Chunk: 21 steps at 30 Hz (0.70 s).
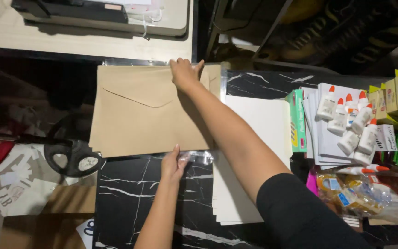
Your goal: Organizing stationery supplies like folders, envelopes, and fasteners on a table.
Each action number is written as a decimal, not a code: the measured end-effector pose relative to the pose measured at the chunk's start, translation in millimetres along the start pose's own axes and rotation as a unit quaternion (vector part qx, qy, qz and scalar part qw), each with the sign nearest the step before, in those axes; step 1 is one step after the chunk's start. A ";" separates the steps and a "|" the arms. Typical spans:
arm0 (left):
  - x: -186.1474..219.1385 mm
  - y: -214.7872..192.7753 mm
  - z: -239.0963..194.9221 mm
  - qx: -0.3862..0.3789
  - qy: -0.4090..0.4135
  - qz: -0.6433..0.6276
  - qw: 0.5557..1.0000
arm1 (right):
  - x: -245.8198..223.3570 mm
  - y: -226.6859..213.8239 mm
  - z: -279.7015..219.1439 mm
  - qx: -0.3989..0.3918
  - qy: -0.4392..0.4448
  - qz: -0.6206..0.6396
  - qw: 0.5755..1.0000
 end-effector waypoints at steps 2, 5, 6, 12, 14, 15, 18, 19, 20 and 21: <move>-9.4 -16.8 24.1 0.008 0.015 -0.014 1.000 | 9.5 42.3 8.9 0.031 -0.029 0.017 0.999; -17.9 -49.6 59.6 0.044 0.040 -0.018 0.998 | 17.6 72.2 -22.4 0.092 -0.078 0.051 0.991; -18.6 -62.7 72.0 0.071 0.050 -0.008 0.996 | 19.7 74.4 -40.1 0.123 -0.098 0.068 0.985; 30.6 -32.8 70.8 0.113 0.069 0.029 0.991 | 154.6 42.9 -150.0 0.247 -0.004 0.146 0.958; 29.5 -43.7 81.7 0.102 0.076 0.032 0.991 | 189.8 34.7 -147.4 0.194 0.010 0.133 0.972; 31.9 -47.0 89.1 0.090 0.087 0.035 0.992 | 206.9 32.3 -142.2 0.143 0.022 0.119 0.982; 29.9 -56.1 89.2 0.131 0.077 0.071 0.986 | 204.6 54.3 -153.6 0.068 0.016 0.083 0.994; 26.5 -56.6 89.5 0.134 0.074 0.070 0.986 | 203.9 67.2 -166.0 0.064 0.017 0.083 0.994; 31.5 -50.6 95.2 0.114 0.084 0.075 0.987 | 200.6 69.3 -175.1 0.099 0.010 0.071 0.993; 37.1 -44.5 100.0 0.095 0.095 0.080 0.988 | 196.5 71.2 -185.0 0.134 0.002 0.059 0.989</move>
Point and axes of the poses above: each hand's wrist, its own z-axis towards the middle knuckle, its own y-axis out of the palm, x = y × z, the point moved 8 cm from there along z, towards the middle knuckle, and after that the axes turned 13 degrees about -x, right-handed, at the moved point
